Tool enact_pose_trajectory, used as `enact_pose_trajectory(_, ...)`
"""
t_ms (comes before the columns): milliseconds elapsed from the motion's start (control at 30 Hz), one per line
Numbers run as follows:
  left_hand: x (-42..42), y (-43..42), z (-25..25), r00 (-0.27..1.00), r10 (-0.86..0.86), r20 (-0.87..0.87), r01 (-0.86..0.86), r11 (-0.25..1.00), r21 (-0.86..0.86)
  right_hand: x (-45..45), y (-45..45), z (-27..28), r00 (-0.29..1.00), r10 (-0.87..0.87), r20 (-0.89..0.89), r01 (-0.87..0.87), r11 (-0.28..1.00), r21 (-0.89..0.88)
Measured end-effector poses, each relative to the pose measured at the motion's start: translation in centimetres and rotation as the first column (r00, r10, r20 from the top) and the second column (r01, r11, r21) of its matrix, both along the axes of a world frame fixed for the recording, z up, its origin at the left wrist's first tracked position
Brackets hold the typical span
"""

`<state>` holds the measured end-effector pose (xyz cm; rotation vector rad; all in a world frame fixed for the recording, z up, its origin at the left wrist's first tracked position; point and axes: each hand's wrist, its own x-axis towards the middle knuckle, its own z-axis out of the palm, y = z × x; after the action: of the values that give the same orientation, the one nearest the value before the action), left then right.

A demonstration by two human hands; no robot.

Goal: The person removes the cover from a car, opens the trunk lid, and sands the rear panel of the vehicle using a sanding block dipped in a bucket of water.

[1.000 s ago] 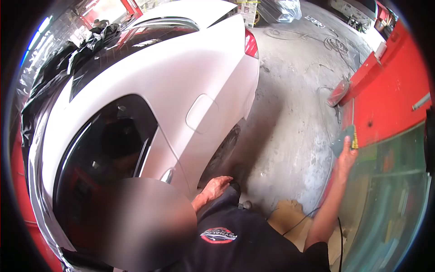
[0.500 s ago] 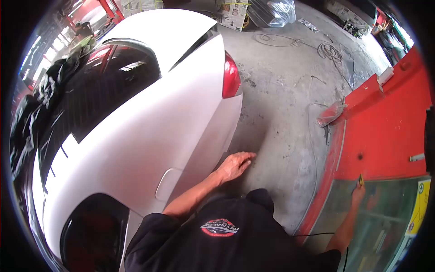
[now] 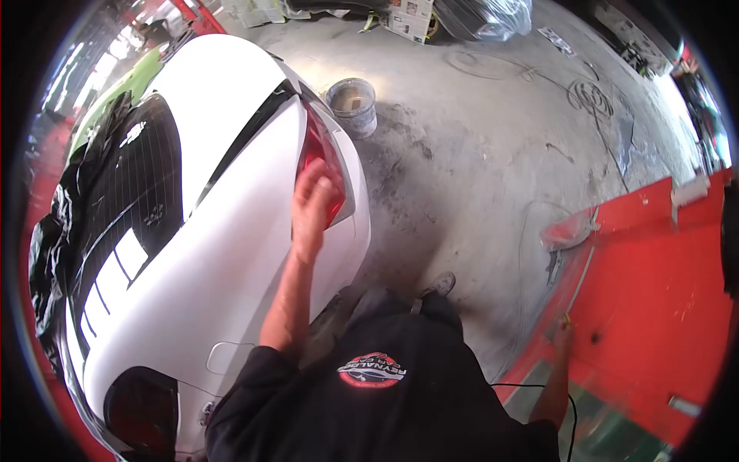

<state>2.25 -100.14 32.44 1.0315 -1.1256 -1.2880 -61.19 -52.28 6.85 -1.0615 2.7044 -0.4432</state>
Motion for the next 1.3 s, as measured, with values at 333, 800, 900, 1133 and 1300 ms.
enact_pose_trajectory(333,-2.5,-16.8,2.1,0.815,0.49,-0.309,-0.504,0.863,0.041,2.7,-39.3,10.5,0.924,0.309,0.227,-0.261,0.941,-0.216)
enact_pose_trajectory(800,-5.8,-24.2,1.9,0.624,0.74,-0.253,-0.778,0.619,-0.108,-2.6,-66.2,6.5,0.899,0.083,0.431,-0.008,0.985,-0.174)
enact_pose_trajectory(900,-6.0,-24.5,2.2,0.577,0.781,-0.24,-0.815,0.568,-0.11,-1.9,-73.3,5.8,0.834,0.11,0.541,0.011,0.976,-0.216)
enact_pose_trajectory(1133,-6.9,-25.7,7.1,0.478,0.852,-0.214,-0.878,0.454,-0.153,2.8,-90.6,5.1,0.732,0.365,0.575,-0.263,0.93,-0.256)
enact_pose_trajectory(1300,-3.7,-24.8,10.7,0.395,0.816,-0.421,-0.918,0.331,-0.22,6.4,-101.2,5.2,0.611,0.476,0.633,-0.409,0.874,-0.263)
